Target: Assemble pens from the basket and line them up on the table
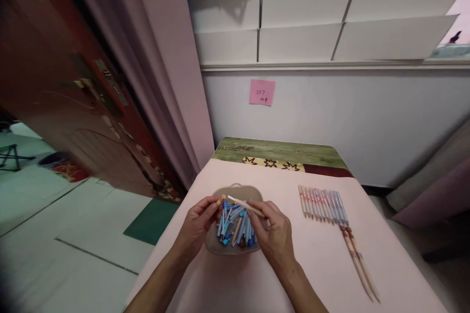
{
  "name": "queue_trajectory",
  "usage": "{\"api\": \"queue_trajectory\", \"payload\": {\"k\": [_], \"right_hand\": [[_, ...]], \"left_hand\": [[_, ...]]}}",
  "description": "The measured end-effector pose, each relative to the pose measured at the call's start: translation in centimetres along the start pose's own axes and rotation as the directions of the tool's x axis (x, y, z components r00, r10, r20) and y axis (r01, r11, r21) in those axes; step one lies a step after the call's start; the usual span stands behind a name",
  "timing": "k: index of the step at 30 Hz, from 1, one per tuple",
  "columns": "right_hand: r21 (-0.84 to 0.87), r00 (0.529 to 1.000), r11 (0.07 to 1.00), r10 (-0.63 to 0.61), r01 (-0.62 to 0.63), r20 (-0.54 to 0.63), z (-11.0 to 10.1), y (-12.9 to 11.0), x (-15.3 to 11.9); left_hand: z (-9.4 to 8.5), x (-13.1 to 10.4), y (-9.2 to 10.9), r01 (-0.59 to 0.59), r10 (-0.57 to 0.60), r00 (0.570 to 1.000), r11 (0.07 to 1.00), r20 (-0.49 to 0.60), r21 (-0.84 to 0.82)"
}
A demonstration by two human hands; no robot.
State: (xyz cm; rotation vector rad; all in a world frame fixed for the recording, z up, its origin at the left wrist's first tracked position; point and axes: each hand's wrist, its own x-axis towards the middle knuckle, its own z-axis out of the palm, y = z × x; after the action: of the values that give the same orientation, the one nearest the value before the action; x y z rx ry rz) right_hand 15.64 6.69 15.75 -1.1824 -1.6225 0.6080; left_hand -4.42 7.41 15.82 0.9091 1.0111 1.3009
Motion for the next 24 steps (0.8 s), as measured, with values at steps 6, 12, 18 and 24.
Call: {"api": "queue_trajectory", "payload": {"k": [6,12,18,24], "right_hand": [[-0.043,0.999,0.999,-0.029,0.03,0.021,0.0,0.1,-0.1],[-0.095,0.997,0.994,-0.044,0.05,0.063,-0.6,0.1,-0.2],[-0.182,0.993,0.978,-0.085,0.1,0.088,-0.6,-0.6,-0.6],[-0.225,0.989,0.963,-0.143,0.149,0.045,0.6,-1.3,-1.4]], "left_hand": [[-0.1,0.2,-0.2,0.01,-0.012,1.0,0.996,0.015,0.093],[-0.2,0.3,0.2,-0.015,0.009,0.999,0.983,0.034,0.181],[0.4,0.4,-0.1,0.05,-0.052,0.998,0.997,-0.021,-0.065],[1.9,0.4,-0.7,0.115,-0.177,0.978,0.893,-0.106,-0.435]]}}
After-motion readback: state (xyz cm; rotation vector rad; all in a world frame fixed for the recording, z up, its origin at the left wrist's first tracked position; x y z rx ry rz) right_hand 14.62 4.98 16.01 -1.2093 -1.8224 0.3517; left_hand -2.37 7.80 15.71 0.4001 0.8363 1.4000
